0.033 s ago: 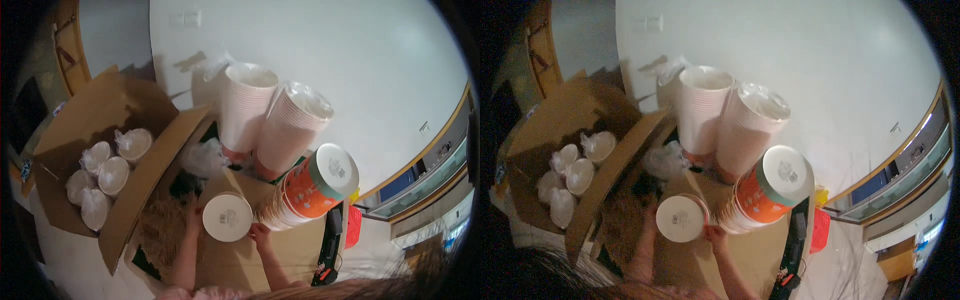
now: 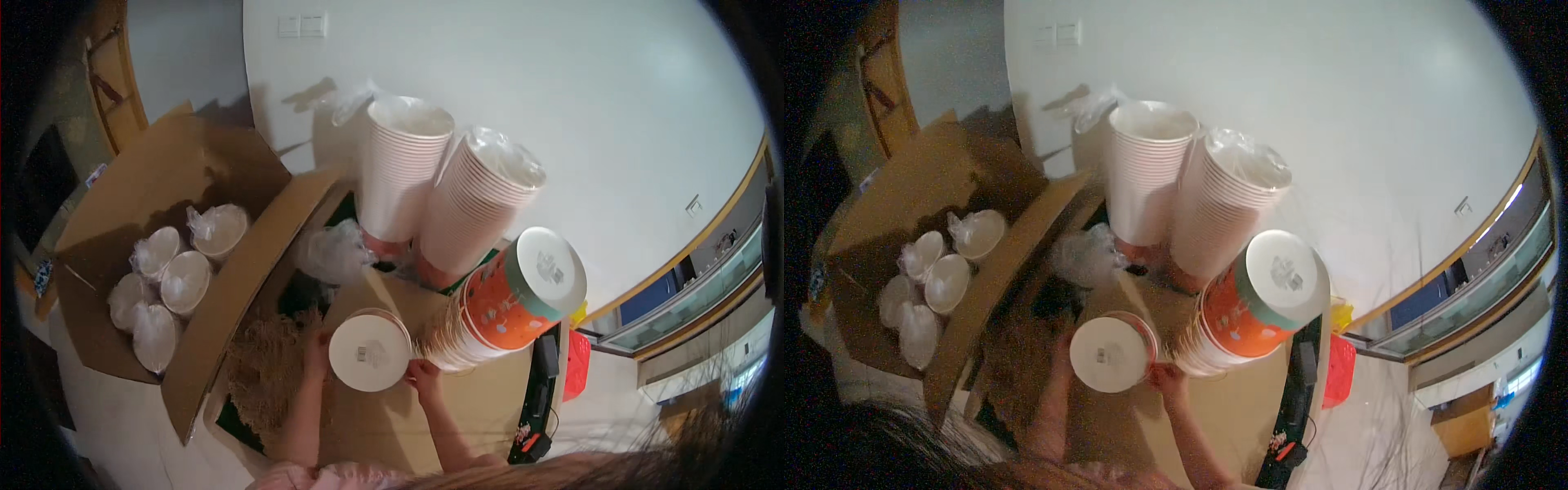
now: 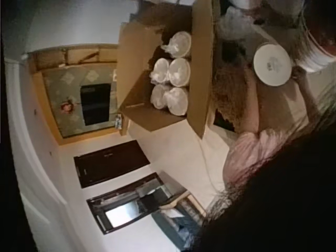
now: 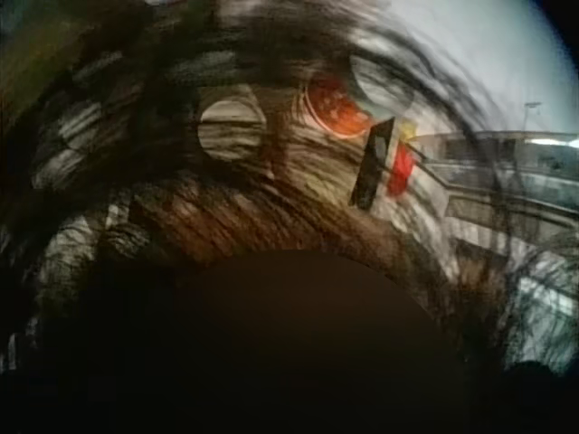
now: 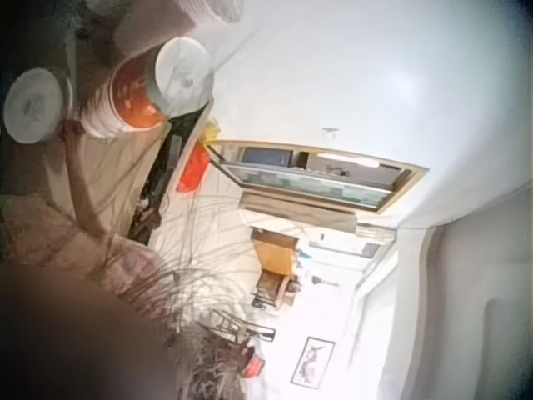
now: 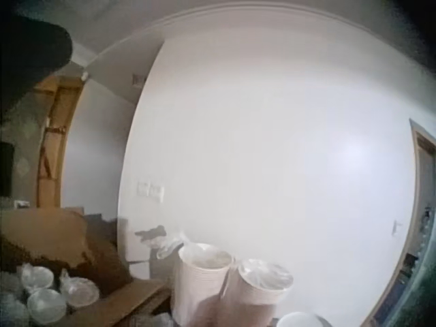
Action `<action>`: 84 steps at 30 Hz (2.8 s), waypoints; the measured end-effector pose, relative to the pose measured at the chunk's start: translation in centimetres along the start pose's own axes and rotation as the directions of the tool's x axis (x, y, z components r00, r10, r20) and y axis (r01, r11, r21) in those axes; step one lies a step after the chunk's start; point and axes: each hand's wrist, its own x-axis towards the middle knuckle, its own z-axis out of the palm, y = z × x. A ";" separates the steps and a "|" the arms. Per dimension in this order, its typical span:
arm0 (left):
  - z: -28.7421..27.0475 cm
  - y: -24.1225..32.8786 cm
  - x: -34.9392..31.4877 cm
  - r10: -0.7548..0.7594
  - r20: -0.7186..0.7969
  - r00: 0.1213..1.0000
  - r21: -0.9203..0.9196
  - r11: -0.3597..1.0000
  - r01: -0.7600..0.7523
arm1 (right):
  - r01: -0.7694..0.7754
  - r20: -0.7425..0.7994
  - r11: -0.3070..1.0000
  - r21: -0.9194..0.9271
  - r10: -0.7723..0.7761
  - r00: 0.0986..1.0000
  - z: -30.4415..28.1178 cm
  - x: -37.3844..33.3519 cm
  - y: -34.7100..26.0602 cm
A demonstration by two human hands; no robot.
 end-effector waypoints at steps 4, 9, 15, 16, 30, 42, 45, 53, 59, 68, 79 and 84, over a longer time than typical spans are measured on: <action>-1.3 -5.0 1.7 -0.049 0.030 0.998 -0.350 0.935 0.056 | 0.067 -0.015 0.995 -0.068 -0.068 0.998 0.2 0.3 1.6; 0.5 0.8 -0.5 -0.001 0.082 0.997 -0.208 0.978 0.018 | 0.047 -0.002 0.997 0.055 -0.047 0.999 -1.2 -0.3 1.7; -0.1 -2.2 0.4 -0.073 0.174 0.982 -0.512 0.845 0.154 | 0.127 0.109 0.991 0.036 -0.130 0.986 -0.6 -0.6 0.7; 0.3 -1.2 0.0 -0.076 0.180 0.981 -0.511 0.845 0.159 | 0.104 0.102 0.991 0.078 -0.112 0.988 -0.8 -0.7 0.6; 0.6 -0.8 -1.4 0.429 0.091 0.899 -0.039 0.903 -0.427 | 0.157 0.008 0.978 0.139 -0.159 0.987 2.0 -3.3 -4.9; -10.2 9.3 -12.6 0.310 0.024 0.951 0.094 0.946 -0.311 | 0.369 0.281 0.923 -0.109 -0.328 0.902 -1.4 -18.8 -9.0; -12.5 4.4 -12.7 0.299 -0.044 0.953 0.255 0.926 -0.279 | 0.427 0.311 0.841 -0.331 -0.330 0.891 -2.3 -21.3 -5.6; -7.9 0.7 -14.7 0.232 0.117 0.966 0.542 0.800 -0.258 | 0.546 0.309 0.526 -0.653 -0.473 0.825 -3.8 -23.8 -0.8; -3.4 -1.9 -12.3 0.406 0.431 0.806 0.767 0.305 -0.564 | 0.438 0.191 0.575 -0.691 -0.438 0.878 -2.7 -26.8 -2.9; -6.0 -4.7 -12.8 0.701 0.166 0.693 0.117 0.684 -0.720 | 0.416 0.120 0.654 -0.632 -0.447 0.886 -2.8 -29.4 -2.8; -7.9 7.0 -33.2 0.282 0.447 0.849 -0.185 0.958 -0.221 | 0.249 0.245 0.968 0.008 -0.243 0.938 6.4 -30.3 -2.2; -7.7 6.3 -32.5 0.305 0.452 0.838 -0.272 0.942 -0.196 | 0.196 0.240 0.981 0.003 -0.191 0.952 6.0 -29.4 -2.1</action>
